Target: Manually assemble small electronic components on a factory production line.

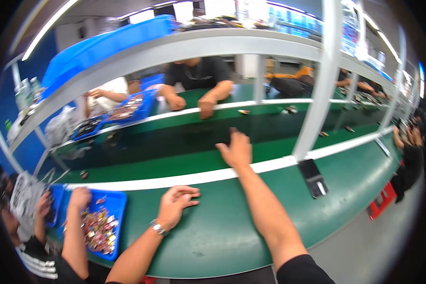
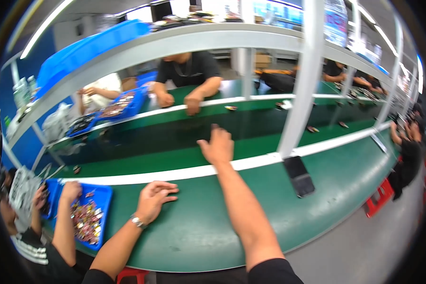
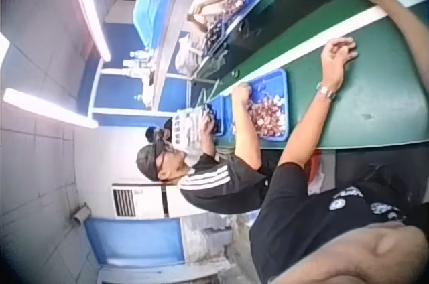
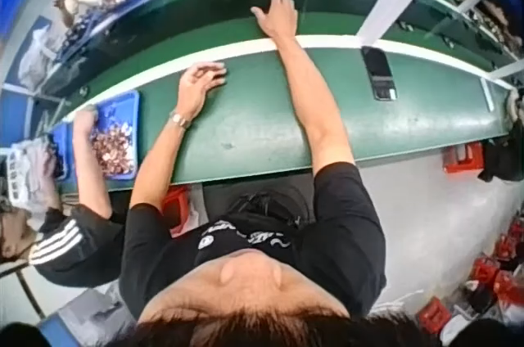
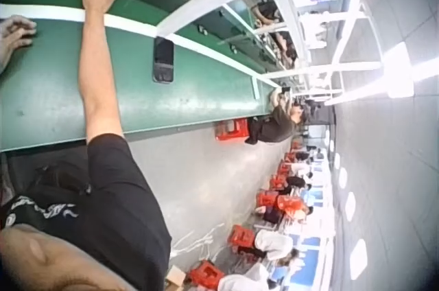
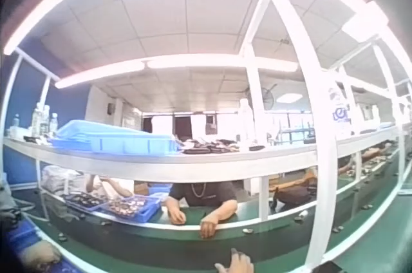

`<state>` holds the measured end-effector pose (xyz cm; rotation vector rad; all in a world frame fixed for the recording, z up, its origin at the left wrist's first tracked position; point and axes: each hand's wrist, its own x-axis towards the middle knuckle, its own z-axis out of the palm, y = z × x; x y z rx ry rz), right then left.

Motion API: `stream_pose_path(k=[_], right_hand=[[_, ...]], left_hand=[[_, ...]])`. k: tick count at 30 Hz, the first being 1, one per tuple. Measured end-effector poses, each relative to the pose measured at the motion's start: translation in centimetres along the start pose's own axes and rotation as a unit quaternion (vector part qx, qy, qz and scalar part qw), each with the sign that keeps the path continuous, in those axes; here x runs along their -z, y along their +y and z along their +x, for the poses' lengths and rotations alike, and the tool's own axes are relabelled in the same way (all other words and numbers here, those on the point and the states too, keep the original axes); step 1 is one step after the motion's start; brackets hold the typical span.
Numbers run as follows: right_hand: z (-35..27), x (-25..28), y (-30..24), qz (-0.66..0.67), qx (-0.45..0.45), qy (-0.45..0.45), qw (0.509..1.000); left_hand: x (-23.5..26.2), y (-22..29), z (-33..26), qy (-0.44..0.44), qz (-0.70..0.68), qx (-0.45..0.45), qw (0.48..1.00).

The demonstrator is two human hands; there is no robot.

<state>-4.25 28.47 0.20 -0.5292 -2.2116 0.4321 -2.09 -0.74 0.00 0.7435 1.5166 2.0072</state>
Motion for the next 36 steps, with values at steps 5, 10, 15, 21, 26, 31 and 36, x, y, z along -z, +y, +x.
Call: stream_pose_path(k=[5,10,15,21,26,31,36], right_hand=[[-2.7,1.6,-2.2,0.096,0.116,0.045,0.988],[-10.1,6.8,-8.2,0.133,0.217,-0.072,0.964],[-11.9,10.2,-10.0,0.116,0.390,-0.076,0.910],[-12.7,8.5,-10.2,0.151,0.394,-0.117,0.899],[-12.8,8.8,-10.9,0.148,0.411,-0.121,0.891],[-13.0,8.6,-10.4,0.148,0.420,-0.122,0.887],[-13.1,9.0,-10.8,0.137,0.419,-0.114,0.890]], left_hand=[[1.1,-1.0,0.2,-0.001,0.064,-0.038,0.997],[2.8,0.0,-0.9,0.018,0.048,-0.025,0.998],[2.0,1.6,-1.2,-0.120,-0.037,-0.072,0.989],[0.8,2.6,-2.4,-0.128,0.117,-0.218,0.960],[0.7,2.7,-2.8,-0.074,0.205,-0.301,0.928],[0.4,2.8,-2.5,-0.065,0.234,-0.358,0.902],[0.3,2.9,-2.7,-0.056,0.236,-0.367,0.898]])
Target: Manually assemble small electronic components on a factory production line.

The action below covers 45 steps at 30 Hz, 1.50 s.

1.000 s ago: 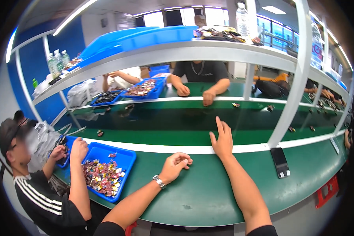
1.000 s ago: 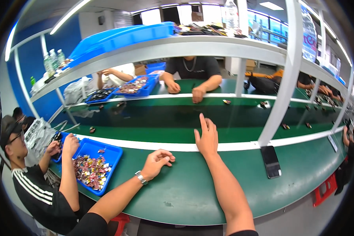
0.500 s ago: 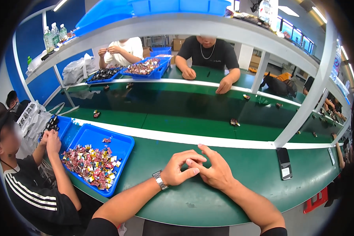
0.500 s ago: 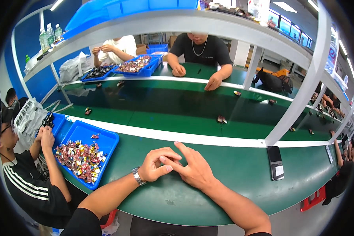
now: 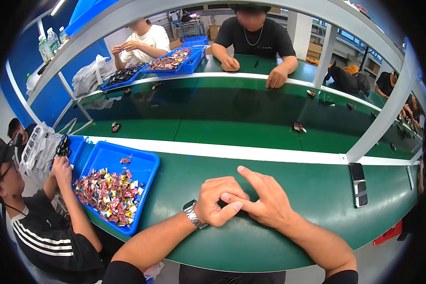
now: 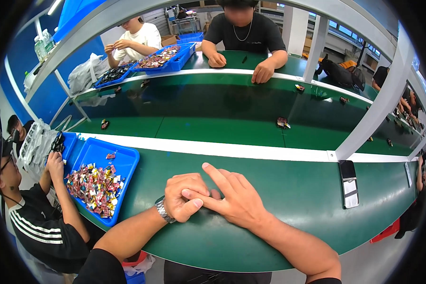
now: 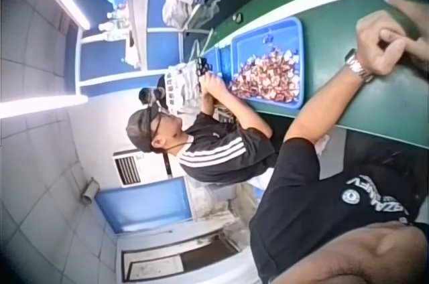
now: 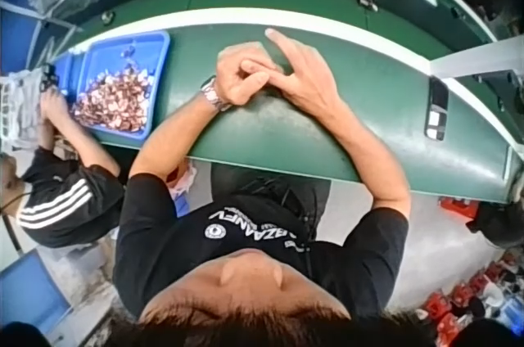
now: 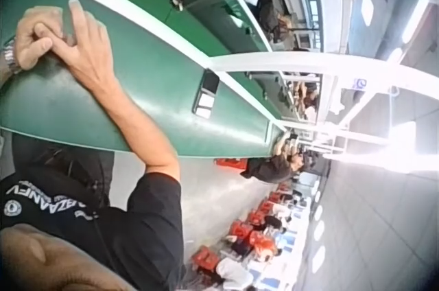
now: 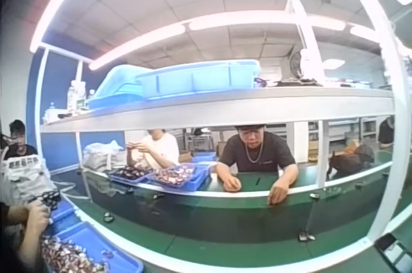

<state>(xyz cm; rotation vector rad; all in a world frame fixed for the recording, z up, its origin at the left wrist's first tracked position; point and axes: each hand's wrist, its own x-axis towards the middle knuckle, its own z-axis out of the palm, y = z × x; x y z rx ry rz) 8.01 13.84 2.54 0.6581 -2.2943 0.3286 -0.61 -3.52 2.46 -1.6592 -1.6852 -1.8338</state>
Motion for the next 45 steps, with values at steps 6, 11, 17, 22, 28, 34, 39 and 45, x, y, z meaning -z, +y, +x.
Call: stream_pose_path(k=[6,11,17,22,28,34,39,45], right_hand=[[-0.1,-0.2,0.0,0.006,0.001,0.006,1.000],[0.0,-0.2,-0.2,0.003,0.008,0.005,1.000],[0.0,-0.1,-0.3,0.005,0.013,0.001,1.000],[0.2,0.2,0.5,0.011,0.039,0.038,0.998],[0.5,0.3,2.2,0.038,0.087,0.055,0.994],[0.4,0.8,3.7,0.064,0.105,0.059,0.991],[0.1,1.3,3.8,0.094,0.094,0.023,0.991],[0.2,1.5,4.0,0.109,0.088,-0.006,0.990]], left_hand=[[0.1,0.0,0.0,-0.005,0.007,-0.002,1.000],[0.0,-0.1,-0.1,0.004,0.003,-0.008,1.000],[0.0,0.0,-0.3,0.005,0.010,-0.011,1.000],[0.1,0.5,0.3,0.003,0.032,-0.022,0.999],[0.8,-0.3,0.5,0.006,0.039,-0.076,0.996],[1.3,-0.2,0.5,-0.038,0.064,-0.051,0.996],[1.5,-0.1,1.2,-0.039,0.099,-0.068,0.992],[2.1,0.1,2.2,-0.068,0.147,-0.112,0.980]])
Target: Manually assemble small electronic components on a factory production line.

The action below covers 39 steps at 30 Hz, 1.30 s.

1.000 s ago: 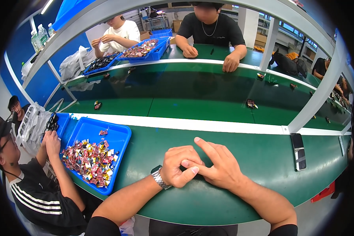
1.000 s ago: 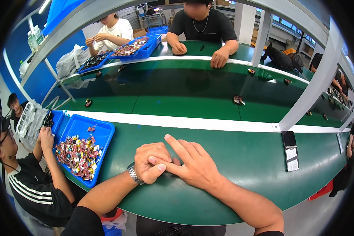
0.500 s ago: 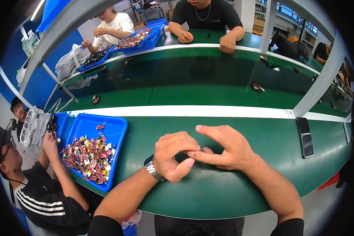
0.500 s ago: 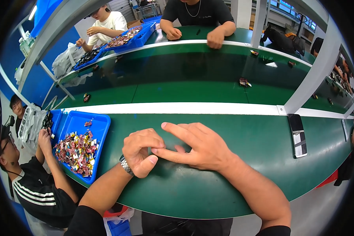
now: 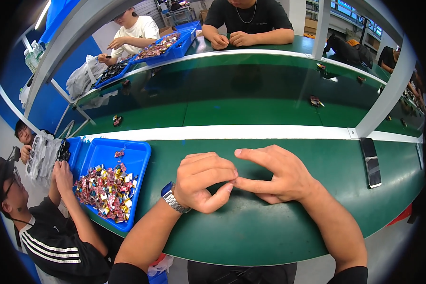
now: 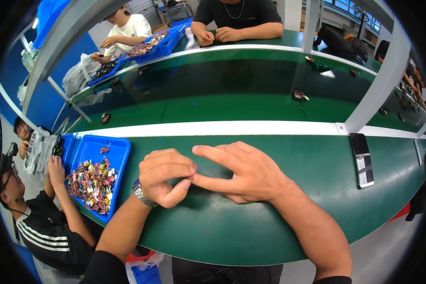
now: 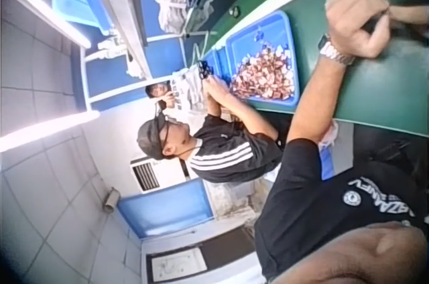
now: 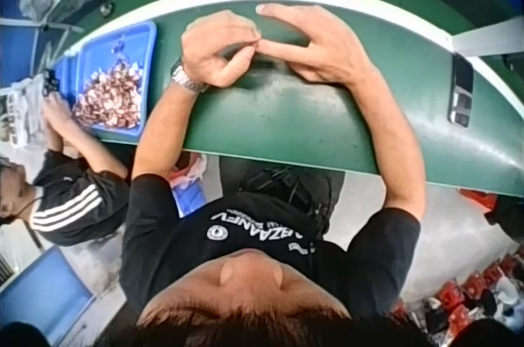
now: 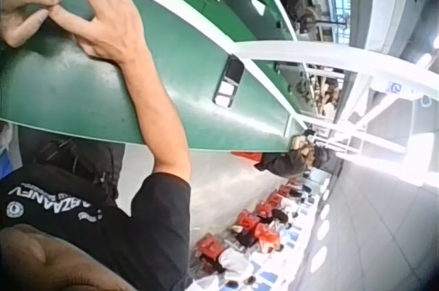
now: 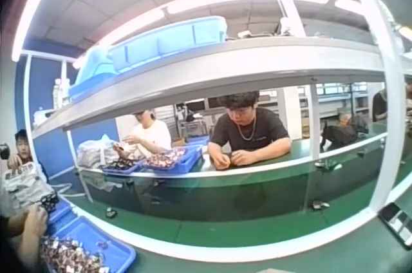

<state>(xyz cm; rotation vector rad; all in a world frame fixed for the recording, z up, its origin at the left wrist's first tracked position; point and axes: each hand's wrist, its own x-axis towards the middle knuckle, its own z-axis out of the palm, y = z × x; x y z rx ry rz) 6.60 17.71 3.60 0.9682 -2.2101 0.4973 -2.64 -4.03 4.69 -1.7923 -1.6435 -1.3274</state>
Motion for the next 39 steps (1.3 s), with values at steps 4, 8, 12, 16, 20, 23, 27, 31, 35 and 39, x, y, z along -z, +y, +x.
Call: stream_pose_path(k=[4,8,12,16,20,23,27,31,35,39], right_hand=[[0.0,-0.1,0.1,0.007,0.003,-0.008,1.000],[0.1,0.0,0.0,0.017,0.002,-0.016,1.000],[0.0,0.1,0.0,0.019,-0.001,-0.021,1.000],[0.1,0.1,-0.1,0.014,0.000,-0.039,0.999],[0.0,0.1,-0.1,0.015,-0.003,-0.057,0.998],[-0.3,0.2,0.1,0.015,-0.006,-0.058,0.998],[0.2,0.1,-0.2,0.011,-0.003,-0.065,0.998],[0.1,0.1,0.0,0.003,-0.008,-0.075,0.997],[0.0,0.1,0.0,-0.005,-0.012,-0.080,0.997],[-0.1,0.1,0.0,-0.012,-0.011,-0.072,0.997]], left_hand=[[0.6,-0.1,0.3,-0.047,0.044,-0.006,0.998],[0.7,-0.1,0.5,-0.054,0.057,-0.013,0.997],[0.8,0.1,0.4,-0.055,0.079,-0.009,0.995],[1.1,0.3,0.6,-0.082,0.117,-0.037,0.989],[1.4,0.6,0.9,-0.114,0.137,-0.052,0.983],[1.6,0.7,1.2,-0.155,0.159,-0.055,0.974],[2.1,1.2,1.0,-0.167,0.184,-0.058,0.967],[1.7,0.9,1.0,-0.174,0.189,-0.060,0.965],[1.2,0.7,0.9,-0.155,0.197,-0.066,0.966],[1.2,0.6,0.9,-0.137,0.194,-0.059,0.970]])
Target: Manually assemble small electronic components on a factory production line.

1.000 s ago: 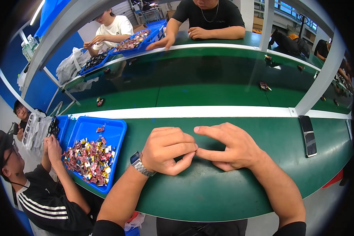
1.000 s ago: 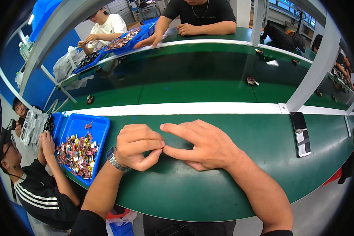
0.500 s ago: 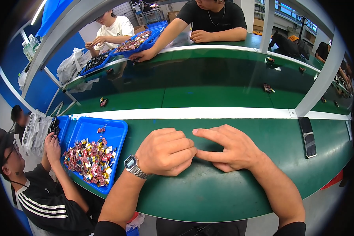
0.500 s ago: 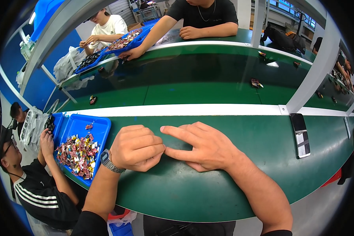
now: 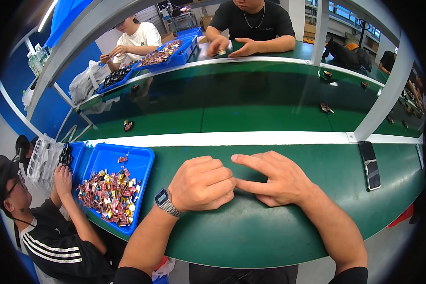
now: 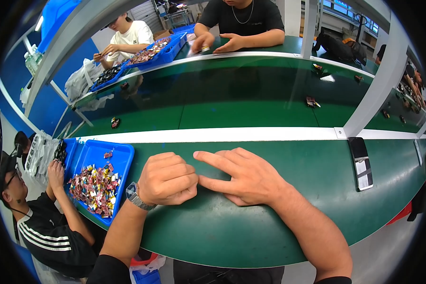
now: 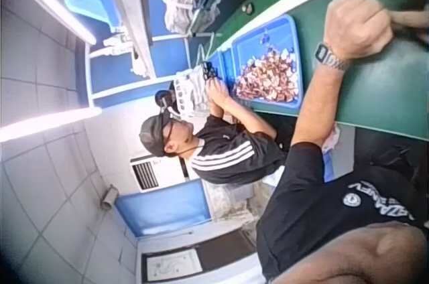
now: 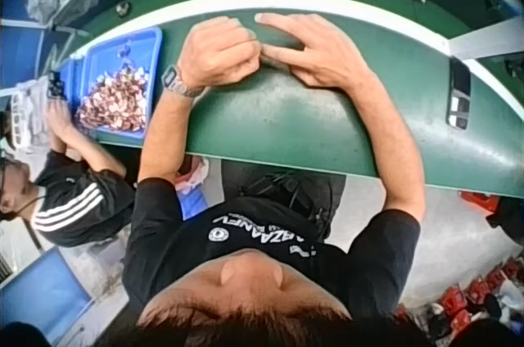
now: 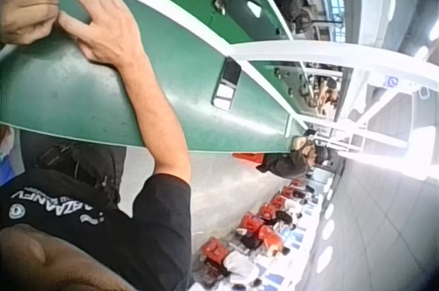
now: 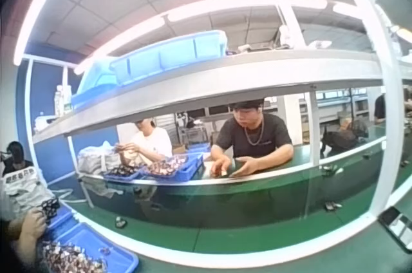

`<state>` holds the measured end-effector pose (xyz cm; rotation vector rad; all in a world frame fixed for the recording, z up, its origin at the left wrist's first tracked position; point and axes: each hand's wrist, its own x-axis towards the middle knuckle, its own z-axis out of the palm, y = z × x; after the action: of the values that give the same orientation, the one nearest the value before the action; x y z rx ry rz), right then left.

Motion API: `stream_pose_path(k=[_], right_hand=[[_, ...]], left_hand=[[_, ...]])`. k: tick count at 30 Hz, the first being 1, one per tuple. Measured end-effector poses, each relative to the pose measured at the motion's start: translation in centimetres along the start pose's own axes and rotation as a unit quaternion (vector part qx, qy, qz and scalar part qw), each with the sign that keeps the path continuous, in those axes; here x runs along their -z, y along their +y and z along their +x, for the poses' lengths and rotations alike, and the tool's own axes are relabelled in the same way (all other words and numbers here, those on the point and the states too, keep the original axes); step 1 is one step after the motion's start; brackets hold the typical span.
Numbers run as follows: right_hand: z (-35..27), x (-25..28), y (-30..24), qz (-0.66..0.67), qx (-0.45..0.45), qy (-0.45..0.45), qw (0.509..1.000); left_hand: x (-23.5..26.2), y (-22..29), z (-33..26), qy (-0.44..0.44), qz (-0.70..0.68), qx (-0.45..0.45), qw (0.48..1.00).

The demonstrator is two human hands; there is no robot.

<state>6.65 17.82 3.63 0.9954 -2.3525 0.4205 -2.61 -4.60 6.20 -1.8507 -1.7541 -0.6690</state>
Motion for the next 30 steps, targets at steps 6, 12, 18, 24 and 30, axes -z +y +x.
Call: stream_pose_path(k=[6,12,18,24,30], right_hand=[[0.05,-0.01,-0.18,-0.023,-0.007,0.006,1.000],[0.13,-0.34,-0.09,-0.029,0.002,0.044,0.999],[0.09,-0.25,-0.03,-0.026,0.003,0.039,0.999],[0.05,-0.25,0.06,-0.027,0.003,0.031,0.999],[0.04,-0.35,0.00,-0.038,0.008,0.013,0.999]], left_hand=[[0.19,0.07,0.12,0.030,0.003,0.022,0.999],[0.01,-0.13,0.14,0.075,-0.038,0.043,0.996],[0.21,-0.23,0.21,0.080,-0.063,0.051,0.994],[0.34,-0.10,0.24,0.047,-0.053,0.058,0.996],[0.27,-0.05,0.15,0.022,-0.037,0.042,0.998]])
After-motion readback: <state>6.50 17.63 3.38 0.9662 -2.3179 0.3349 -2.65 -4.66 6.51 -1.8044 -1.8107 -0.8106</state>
